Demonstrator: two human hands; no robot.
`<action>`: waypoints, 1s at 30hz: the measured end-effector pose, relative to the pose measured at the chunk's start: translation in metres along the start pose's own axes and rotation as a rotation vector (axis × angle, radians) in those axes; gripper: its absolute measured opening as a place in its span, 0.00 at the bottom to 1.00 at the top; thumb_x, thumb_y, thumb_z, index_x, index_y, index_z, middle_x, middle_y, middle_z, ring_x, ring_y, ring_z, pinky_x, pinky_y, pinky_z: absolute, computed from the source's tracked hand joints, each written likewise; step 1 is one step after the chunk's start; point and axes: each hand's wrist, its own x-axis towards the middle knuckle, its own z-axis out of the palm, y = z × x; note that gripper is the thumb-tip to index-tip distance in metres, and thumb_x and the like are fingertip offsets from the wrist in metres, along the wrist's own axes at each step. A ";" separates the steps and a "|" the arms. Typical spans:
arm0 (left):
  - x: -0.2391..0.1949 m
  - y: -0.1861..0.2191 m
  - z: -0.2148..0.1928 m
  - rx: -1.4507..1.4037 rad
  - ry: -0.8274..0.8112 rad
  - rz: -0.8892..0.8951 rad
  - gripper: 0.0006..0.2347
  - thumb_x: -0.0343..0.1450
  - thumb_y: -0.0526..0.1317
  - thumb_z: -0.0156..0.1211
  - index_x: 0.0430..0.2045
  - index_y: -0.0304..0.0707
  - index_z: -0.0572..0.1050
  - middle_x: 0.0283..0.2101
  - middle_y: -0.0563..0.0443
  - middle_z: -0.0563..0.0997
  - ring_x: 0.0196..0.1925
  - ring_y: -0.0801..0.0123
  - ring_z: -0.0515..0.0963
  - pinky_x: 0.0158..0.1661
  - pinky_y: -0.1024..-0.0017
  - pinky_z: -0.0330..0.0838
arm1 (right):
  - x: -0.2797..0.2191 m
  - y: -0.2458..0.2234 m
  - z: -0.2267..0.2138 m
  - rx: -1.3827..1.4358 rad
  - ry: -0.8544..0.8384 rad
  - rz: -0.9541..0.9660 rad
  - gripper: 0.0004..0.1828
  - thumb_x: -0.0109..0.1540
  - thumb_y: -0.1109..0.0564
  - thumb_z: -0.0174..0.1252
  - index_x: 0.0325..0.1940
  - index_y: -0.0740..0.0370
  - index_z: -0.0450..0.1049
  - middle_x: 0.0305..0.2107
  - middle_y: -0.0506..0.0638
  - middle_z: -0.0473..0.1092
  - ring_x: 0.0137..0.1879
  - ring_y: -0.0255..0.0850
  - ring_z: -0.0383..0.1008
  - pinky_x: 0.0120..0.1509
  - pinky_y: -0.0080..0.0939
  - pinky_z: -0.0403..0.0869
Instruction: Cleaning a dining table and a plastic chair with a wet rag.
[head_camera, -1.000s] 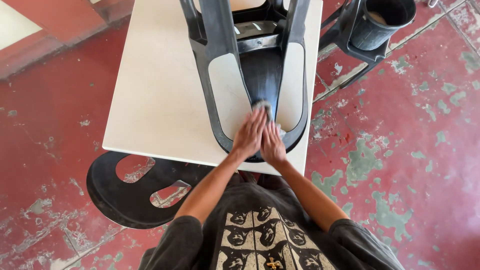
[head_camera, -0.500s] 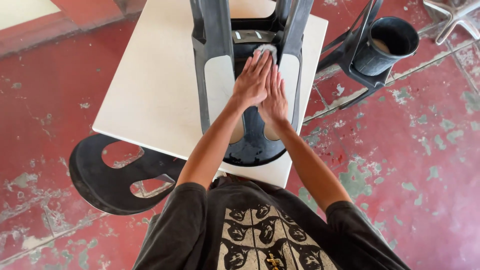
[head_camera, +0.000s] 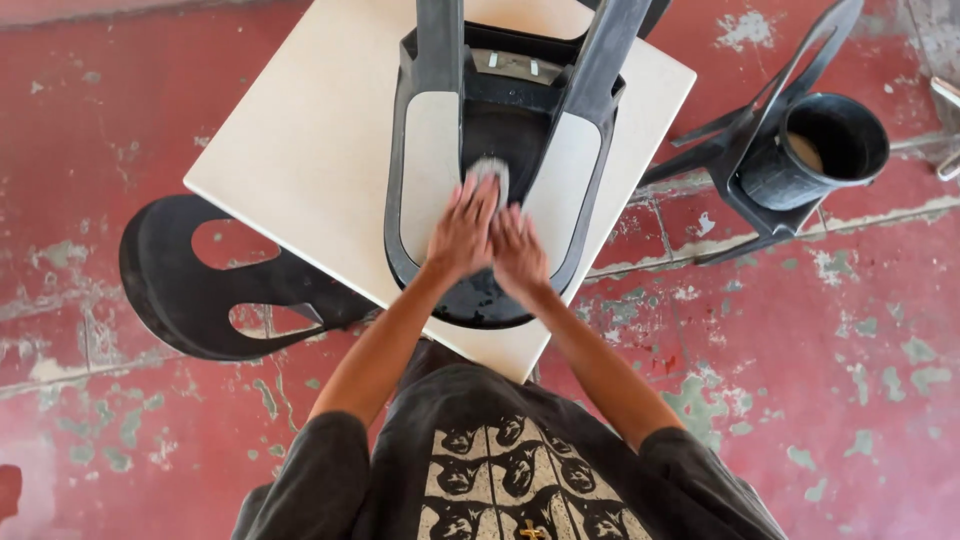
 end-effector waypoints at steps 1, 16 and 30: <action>0.027 0.003 -0.017 0.007 0.014 -0.084 0.35 0.70 0.42 0.54 0.73 0.30 0.48 0.77 0.39 0.48 0.79 0.49 0.45 0.74 0.55 0.41 | 0.020 0.015 -0.019 0.005 0.107 0.035 0.33 0.68 0.53 0.44 0.77 0.66 0.52 0.75 0.60 0.50 0.81 0.54 0.42 0.82 0.55 0.41; 0.117 0.022 -0.043 -0.022 -0.003 0.001 0.35 0.68 0.37 0.56 0.72 0.32 0.51 0.77 0.42 0.51 0.79 0.47 0.44 0.74 0.52 0.34 | 0.023 0.027 -0.052 0.780 0.690 0.250 0.33 0.68 0.66 0.52 0.78 0.64 0.54 0.76 0.63 0.51 0.65 0.57 0.74 0.55 0.46 0.80; -0.062 -0.003 0.026 0.109 -0.147 0.119 0.36 0.71 0.43 0.57 0.74 0.34 0.48 0.79 0.41 0.46 0.80 0.45 0.42 0.75 0.51 0.37 | -0.054 -0.079 0.038 0.289 0.634 0.243 0.34 0.63 0.61 0.60 0.73 0.64 0.61 0.65 0.64 0.64 0.67 0.63 0.72 0.57 0.49 0.81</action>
